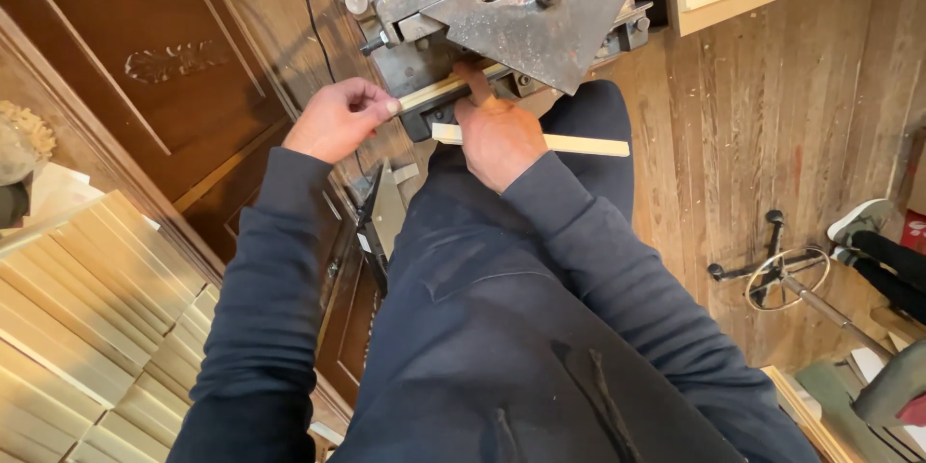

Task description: Assembling wooden frame pieces using a manual or pneumatic frame joiner or underpinner in an art framing workshop.

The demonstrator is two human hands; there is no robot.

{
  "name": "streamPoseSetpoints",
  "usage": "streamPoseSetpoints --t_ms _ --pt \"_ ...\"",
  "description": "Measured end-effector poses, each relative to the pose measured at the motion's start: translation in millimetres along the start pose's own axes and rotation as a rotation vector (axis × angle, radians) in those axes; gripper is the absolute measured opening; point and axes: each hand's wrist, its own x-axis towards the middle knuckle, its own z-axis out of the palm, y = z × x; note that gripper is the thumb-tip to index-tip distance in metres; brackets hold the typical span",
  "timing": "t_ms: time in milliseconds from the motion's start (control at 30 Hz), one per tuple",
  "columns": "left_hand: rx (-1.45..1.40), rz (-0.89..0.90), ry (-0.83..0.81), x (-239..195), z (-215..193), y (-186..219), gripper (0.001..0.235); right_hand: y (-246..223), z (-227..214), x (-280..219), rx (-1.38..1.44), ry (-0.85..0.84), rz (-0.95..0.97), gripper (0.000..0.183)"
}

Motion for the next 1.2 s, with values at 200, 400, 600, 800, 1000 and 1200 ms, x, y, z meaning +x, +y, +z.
streamPoseSetpoints --t_ms 200,400,600,800,1000,1200 --pt "-0.05 -0.044 -0.052 -4 0 -5 0.034 -3 -2 1 -0.011 -0.045 0.023 0.023" --pt "-0.134 -0.075 -0.08 -8 -3 -23 0.031 1 3 0 -0.015 -0.005 -0.014 0.023" --pt "-0.416 0.127 -0.058 5 13 -78 0.028 1 3 0 -0.043 0.005 -0.034 0.024" --pt "-1.029 0.259 0.203 2 73 -88 0.029 3 4 0 -0.038 -0.014 -0.042 0.021" --pt "-1.194 0.213 0.352 -2 95 -82 0.025 2 2 0 -0.05 -0.016 -0.043 0.025" --pt "-1.263 0.234 0.264 -8 85 -78 0.026 3 2 0 -0.06 -0.009 -0.045 0.025"
